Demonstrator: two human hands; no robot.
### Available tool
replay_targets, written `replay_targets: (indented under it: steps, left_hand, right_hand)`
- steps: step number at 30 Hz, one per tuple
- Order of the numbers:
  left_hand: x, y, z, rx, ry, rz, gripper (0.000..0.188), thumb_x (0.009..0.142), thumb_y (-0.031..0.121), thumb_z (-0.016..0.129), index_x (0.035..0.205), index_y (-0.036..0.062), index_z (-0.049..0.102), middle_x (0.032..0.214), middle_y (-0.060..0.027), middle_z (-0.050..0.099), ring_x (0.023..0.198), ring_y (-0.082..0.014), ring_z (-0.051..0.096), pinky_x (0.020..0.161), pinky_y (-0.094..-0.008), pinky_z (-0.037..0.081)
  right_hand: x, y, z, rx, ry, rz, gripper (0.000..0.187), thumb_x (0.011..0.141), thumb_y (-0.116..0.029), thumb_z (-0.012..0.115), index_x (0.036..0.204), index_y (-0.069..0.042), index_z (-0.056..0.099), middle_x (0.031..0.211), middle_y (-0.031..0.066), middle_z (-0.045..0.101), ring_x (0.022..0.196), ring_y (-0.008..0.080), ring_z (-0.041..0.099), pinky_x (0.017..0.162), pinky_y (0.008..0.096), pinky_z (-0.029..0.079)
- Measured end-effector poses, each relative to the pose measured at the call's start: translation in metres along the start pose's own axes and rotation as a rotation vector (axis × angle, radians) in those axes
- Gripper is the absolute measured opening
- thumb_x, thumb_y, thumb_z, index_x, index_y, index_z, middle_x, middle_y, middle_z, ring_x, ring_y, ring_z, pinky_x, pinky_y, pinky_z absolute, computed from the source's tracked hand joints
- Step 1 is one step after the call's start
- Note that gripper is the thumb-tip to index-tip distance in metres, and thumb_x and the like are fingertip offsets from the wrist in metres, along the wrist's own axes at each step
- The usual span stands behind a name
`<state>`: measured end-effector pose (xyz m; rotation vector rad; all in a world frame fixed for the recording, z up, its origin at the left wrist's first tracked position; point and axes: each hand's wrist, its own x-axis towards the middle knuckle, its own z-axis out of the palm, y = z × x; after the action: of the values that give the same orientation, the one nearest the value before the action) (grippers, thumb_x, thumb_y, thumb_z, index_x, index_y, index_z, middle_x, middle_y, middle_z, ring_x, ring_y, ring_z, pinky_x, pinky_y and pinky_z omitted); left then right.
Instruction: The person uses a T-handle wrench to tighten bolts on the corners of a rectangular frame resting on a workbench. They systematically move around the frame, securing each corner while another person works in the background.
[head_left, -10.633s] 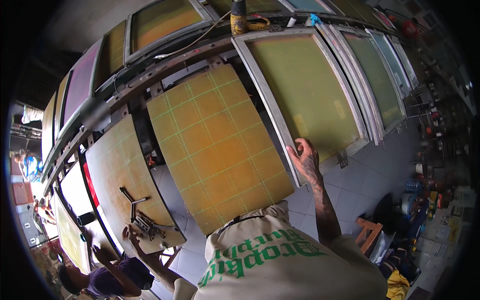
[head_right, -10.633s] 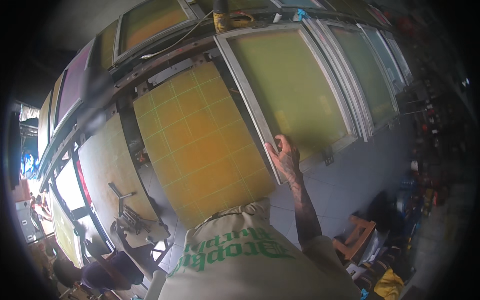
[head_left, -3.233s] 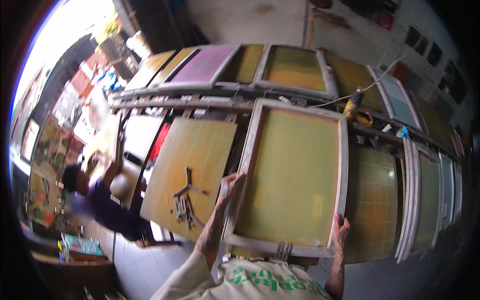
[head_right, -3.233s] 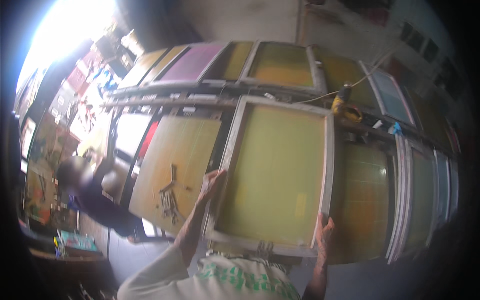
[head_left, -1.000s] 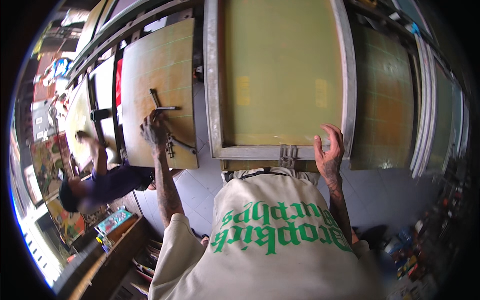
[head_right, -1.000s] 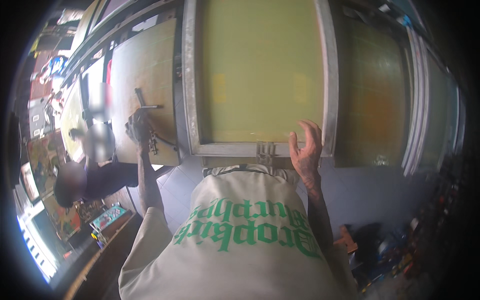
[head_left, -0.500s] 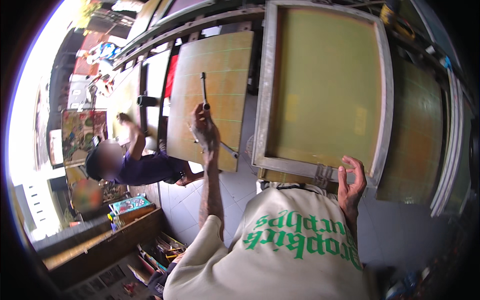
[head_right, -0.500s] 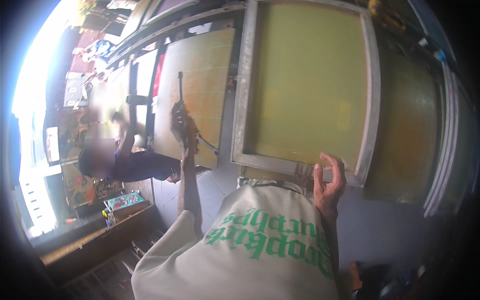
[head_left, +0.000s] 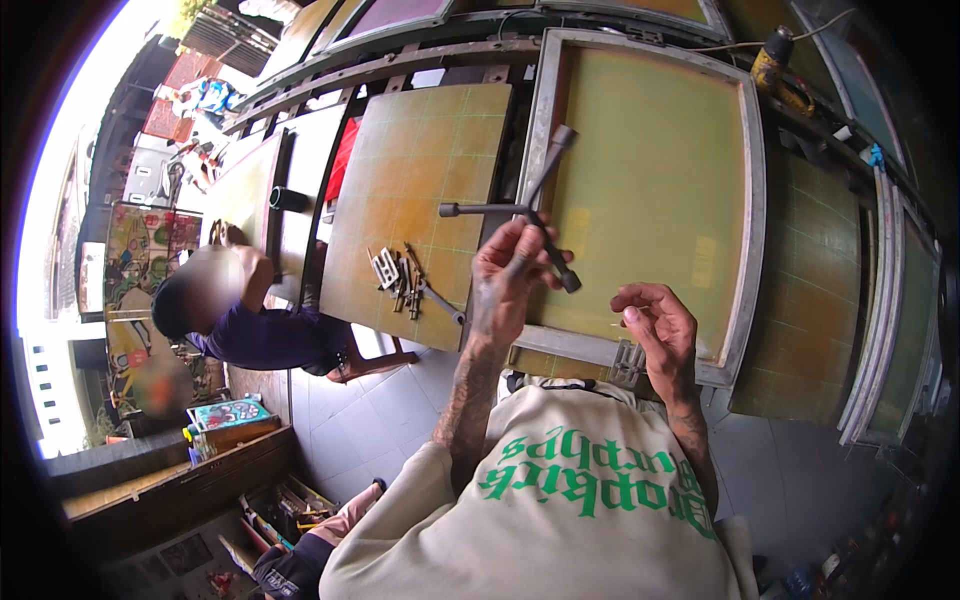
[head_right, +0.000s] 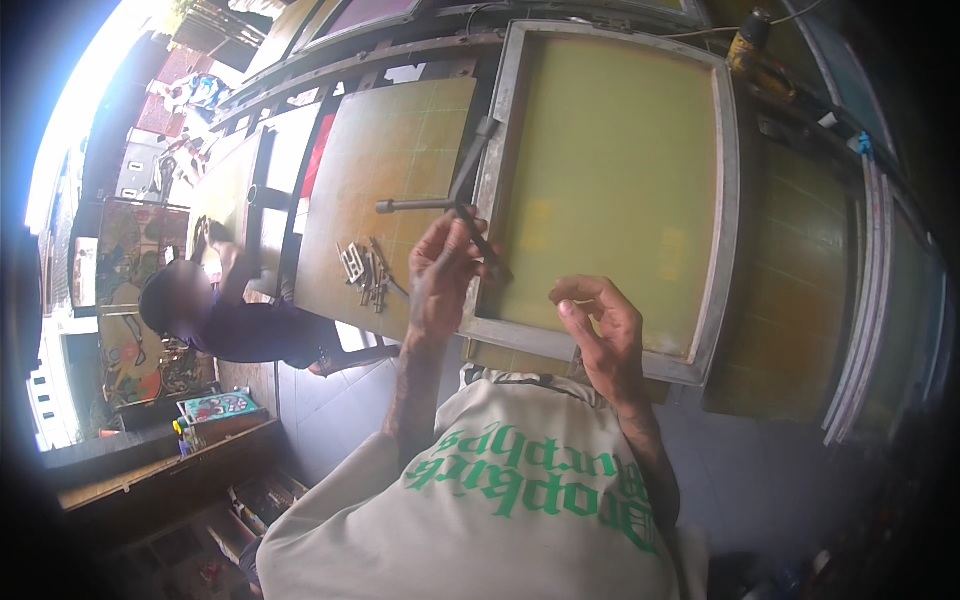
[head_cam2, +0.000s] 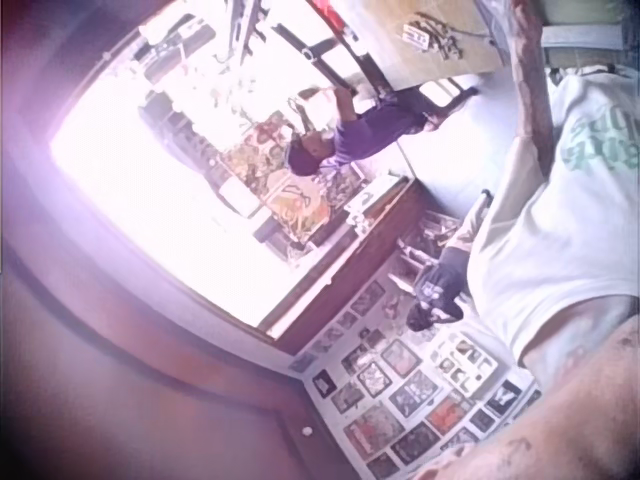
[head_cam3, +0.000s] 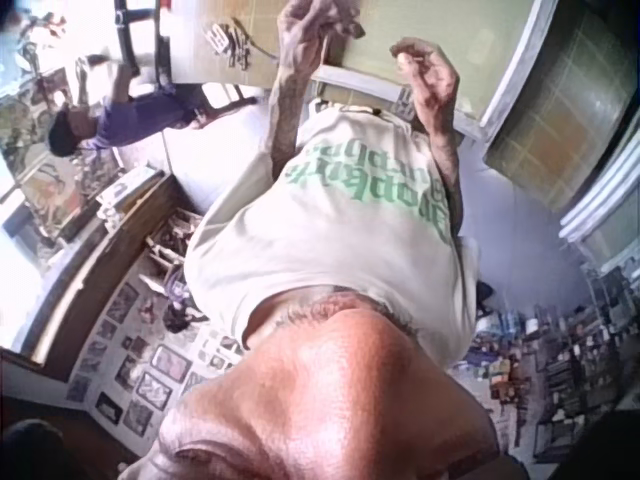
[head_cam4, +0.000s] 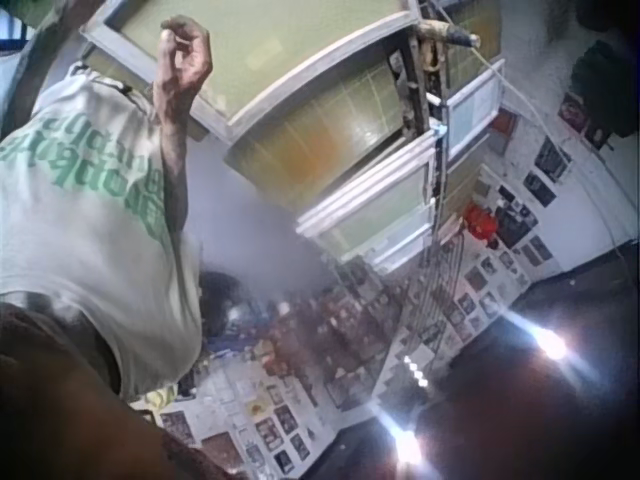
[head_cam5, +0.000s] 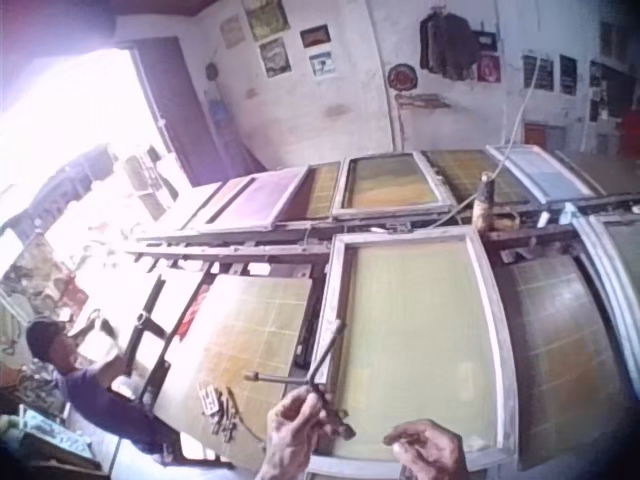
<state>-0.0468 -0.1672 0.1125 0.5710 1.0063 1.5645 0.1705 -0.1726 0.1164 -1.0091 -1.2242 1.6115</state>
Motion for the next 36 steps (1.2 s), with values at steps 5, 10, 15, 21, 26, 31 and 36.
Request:
replay_targets:
  steps: [5, 10, 15, 21, 26, 31, 36]
  left_hand:
    - [-0.005, -0.016, 0.037, 0.089, -0.177, -0.106, 0.027, 0.098, 0.022, 0.067, 0.114, 0.0007, 0.064, 0.1, -0.0101, 0.069, 0.083, -0.0195, 0.072, 0.061, -0.0272, 0.058]
    - [-0.007, -0.025, 0.052, 0.158, -0.27, -0.177, 0.032, 0.098, 0.025, 0.066, 0.117, -0.001, 0.065, 0.1, -0.0105, 0.07, 0.083, -0.0158, 0.068, 0.064, -0.0292, 0.058]
    - [-0.009, -0.033, 0.057, 0.149, -0.323, -0.198, 0.027, 0.097, 0.022, 0.067, 0.113, 0.0002, 0.067, 0.1, -0.011, 0.071, 0.082, -0.0166, 0.068, 0.064, -0.03, 0.058]
    - [-0.016, -0.044, 0.061, 0.13, -0.386, -0.248, 0.025, 0.097, 0.018, 0.067, 0.114, 0.0007, 0.068, 0.098, -0.0112, 0.071, 0.082, -0.0167, 0.069, 0.064, -0.0313, 0.059]
    - [-0.048, -0.061, 0.061, 0.152, -0.704, -0.647, 0.015, 0.094, 0.016, 0.071, 0.106, 0.0065, 0.072, 0.091, 0.0013, 0.069, 0.08, -0.0074, 0.062, 0.068, -0.0238, 0.052]
    - [-0.063, -0.094, 0.035, 0.693, -0.974, -0.277, 0.026, 0.086, 0.022, 0.078, 0.109, 0.0097, 0.076, 0.1, -0.0082, 0.076, 0.085, -0.0193, 0.071, 0.074, -0.035, 0.056]
    - [-0.065, -0.124, 0.001, 1.21, -0.804, 0.166, 0.019, 0.084, 0.022, 0.073, 0.1, 0.0135, 0.072, 0.1, -0.0069, 0.071, 0.089, -0.0295, 0.066, 0.079, -0.0416, 0.055]
  right_hand:
    - [-0.001, 0.001, -0.006, 0.032, 0.023, -0.033, 0.02, 0.096, -0.008, 0.061, 0.115, -0.001, 0.063, 0.105, 0.0053, 0.068, 0.095, 0.0116, 0.063, 0.086, 0.028, 0.048]
    - [-0.008, 0.001, -0.014, 0.19, 0.013, 0.018, 0.023, 0.097, -0.01, 0.062, 0.118, -0.001, 0.061, 0.109, 0.004, 0.066, 0.097, 0.0113, 0.061, 0.088, 0.0297, 0.049]
    - [-0.015, -0.007, -0.024, 0.111, 0.075, 0.005, 0.025, 0.097, -0.012, 0.064, 0.119, -0.002, 0.061, 0.111, 0.0045, 0.066, 0.102, 0.0136, 0.063, 0.089, 0.0311, 0.05]
    - [-0.021, -0.006, -0.032, 0.133, 0.096, -0.015, 0.031, 0.098, -0.018, 0.064, 0.123, -0.001, 0.06, 0.114, 0.0071, 0.065, 0.105, 0.0149, 0.063, 0.092, 0.033, 0.05]
    - [-0.04, -0.018, -0.033, 0.196, 0.175, 0.172, 0.033, 0.102, -0.025, 0.059, 0.12, 0.003, 0.062, 0.103, 0.0085, 0.068, 0.087, 0.0141, 0.065, 0.078, 0.0276, 0.053]
    - [-0.09, 0.017, -0.056, -0.451, 0.272, 0.239, 0.031, 0.105, -0.026, 0.054, 0.109, 0.002, 0.068, 0.084, 0.008, 0.071, 0.073, 0.0094, 0.065, 0.06, 0.0268, 0.051]
    - [-0.112, 0.021, -0.06, -0.658, 0.233, 0.488, 0.024, 0.098, -0.023, 0.065, 0.106, 0.0, 0.069, 0.084, 0.0128, 0.071, 0.072, 0.0156, 0.067, 0.064, 0.0303, 0.052]
